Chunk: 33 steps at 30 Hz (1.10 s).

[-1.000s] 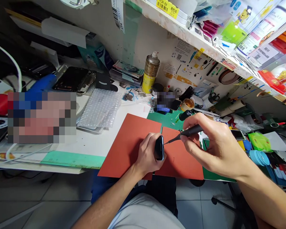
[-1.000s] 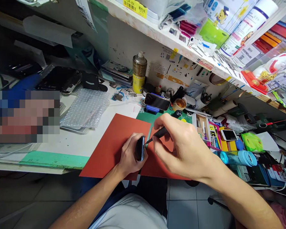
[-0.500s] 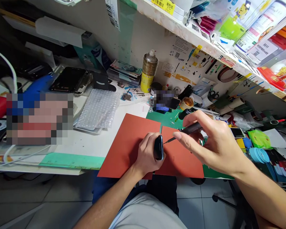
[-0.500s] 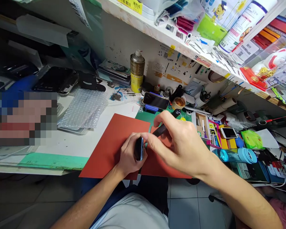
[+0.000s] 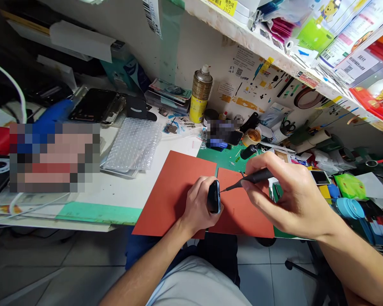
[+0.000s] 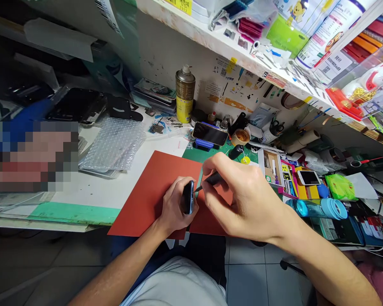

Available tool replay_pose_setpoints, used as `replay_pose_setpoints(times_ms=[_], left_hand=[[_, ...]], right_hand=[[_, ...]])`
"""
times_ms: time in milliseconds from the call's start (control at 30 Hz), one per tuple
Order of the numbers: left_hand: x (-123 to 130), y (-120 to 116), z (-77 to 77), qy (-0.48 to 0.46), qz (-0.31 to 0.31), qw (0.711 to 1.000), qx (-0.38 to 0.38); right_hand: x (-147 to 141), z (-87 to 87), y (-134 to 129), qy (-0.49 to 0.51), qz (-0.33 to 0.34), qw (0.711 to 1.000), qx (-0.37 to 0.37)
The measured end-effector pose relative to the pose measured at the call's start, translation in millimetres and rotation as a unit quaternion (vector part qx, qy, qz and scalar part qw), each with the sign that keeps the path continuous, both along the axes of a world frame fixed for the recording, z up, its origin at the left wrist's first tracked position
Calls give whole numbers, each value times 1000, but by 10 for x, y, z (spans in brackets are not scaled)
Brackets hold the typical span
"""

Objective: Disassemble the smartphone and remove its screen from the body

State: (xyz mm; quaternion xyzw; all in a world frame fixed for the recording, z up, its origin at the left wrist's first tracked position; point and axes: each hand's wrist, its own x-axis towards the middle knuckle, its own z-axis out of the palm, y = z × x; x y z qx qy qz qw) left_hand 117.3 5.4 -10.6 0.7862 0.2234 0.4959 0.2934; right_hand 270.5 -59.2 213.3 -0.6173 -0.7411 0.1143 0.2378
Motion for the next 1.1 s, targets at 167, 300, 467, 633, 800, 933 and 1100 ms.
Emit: replay_pose_setpoints(times_ms=[167, 300, 467, 633, 800, 933, 1100], left_hand=[[0, -3, -14, -2, 1, 1000, -1], [1, -2, -3, -3, 0, 1000, 1], [2, -4, 15, -2, 1, 1000, 1], [10, -9, 15, 8, 5, 1000, -9], [6, -11, -2, 14, 8, 1000, -7], [-1, -11, 29, 28, 10, 1000, -1], [15, -9, 129, 57, 12, 998, 21]], right_hand=[[-2, -18, -19, 11, -2, 1000, 11], [0, -27, -28, 9, -1, 1000, 11], [1, -54, -30, 10, -11, 1000, 17], [18, -85, -53, 39, -42, 998, 19], [111, -41, -167, 128, -122, 984, 19], [149, -225, -195, 162, -138, 977, -7], [13, -793, -156, 75, -110, 982, -132]])
